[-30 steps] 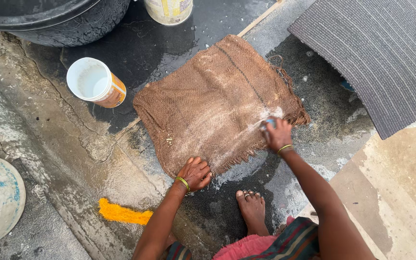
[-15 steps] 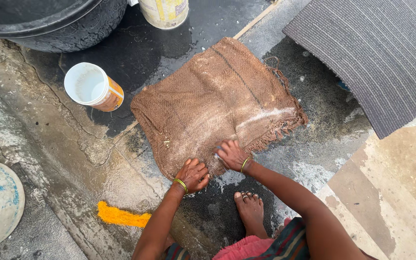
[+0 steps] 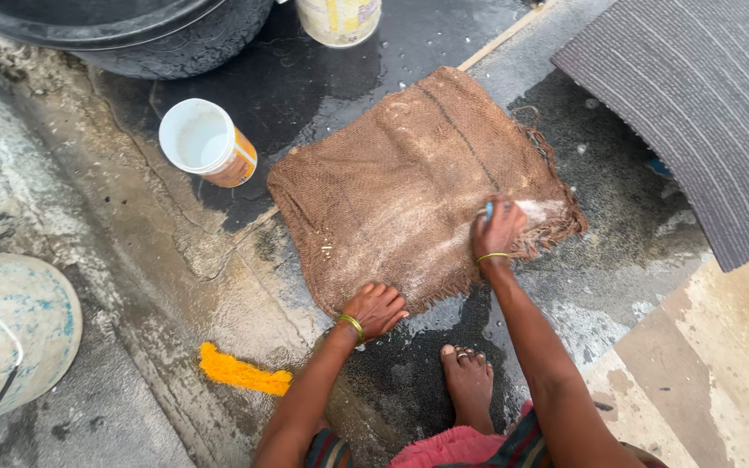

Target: The person washes a brown rug on the ground by applying water and soap, scrubbing the surface with a small blue brush and a yellow scrubber, and rinsing it.

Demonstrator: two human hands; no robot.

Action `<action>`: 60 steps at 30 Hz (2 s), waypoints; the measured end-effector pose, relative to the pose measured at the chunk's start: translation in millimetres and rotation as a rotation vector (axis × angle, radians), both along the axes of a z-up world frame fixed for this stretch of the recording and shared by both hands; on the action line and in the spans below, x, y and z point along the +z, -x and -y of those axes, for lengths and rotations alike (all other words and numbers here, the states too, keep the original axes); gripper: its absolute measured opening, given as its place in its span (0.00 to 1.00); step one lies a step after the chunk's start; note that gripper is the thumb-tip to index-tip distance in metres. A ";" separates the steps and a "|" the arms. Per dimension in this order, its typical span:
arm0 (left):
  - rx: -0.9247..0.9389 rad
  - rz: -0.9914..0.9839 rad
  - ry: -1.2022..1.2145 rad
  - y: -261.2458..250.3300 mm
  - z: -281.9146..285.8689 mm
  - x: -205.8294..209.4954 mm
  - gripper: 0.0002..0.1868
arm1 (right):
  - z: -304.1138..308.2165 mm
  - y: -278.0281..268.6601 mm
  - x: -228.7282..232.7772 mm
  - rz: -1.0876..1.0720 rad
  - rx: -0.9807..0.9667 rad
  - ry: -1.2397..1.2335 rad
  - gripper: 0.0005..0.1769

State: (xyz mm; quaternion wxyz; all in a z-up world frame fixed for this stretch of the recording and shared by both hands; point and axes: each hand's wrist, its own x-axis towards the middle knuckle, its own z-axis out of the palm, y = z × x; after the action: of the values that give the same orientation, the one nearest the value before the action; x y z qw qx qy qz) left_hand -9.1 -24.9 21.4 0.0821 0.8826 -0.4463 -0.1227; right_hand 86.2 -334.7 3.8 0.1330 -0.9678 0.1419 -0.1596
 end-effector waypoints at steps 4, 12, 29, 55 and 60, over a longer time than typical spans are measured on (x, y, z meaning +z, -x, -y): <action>0.095 -0.157 -0.023 1.1 9.4 -15.5 0.25 | -93.1 7.1 -3.8 0.044 0.484 -0.171 0.20; 0.151 -0.286 0.159 44.9 10.1 0.2 0.21 | -169.2 -4.6 24.3 -0.038 1.352 0.064 0.22; 0.502 0.110 0.335 -14.1 -82.0 -23.6 0.12 | -274.8 -38.0 -10.2 -0.157 1.276 -0.074 0.29; 1.489 -0.008 0.561 -147.9 -90.5 23.6 0.33 | -245.5 -102.6 -5.5 -0.085 0.337 -0.473 0.13; 1.323 -0.173 0.049 -144.3 -79.9 33.8 0.27 | -265.1 -121.9 24.3 -0.197 0.589 -0.617 0.31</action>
State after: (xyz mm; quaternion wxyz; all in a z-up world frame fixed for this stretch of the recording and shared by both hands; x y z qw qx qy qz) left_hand 135.2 55.0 55.3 0.1953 0.9553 0.1948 -0.1066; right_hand 208.2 -69.6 28.2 0.4415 -0.8926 -0.0871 0.0282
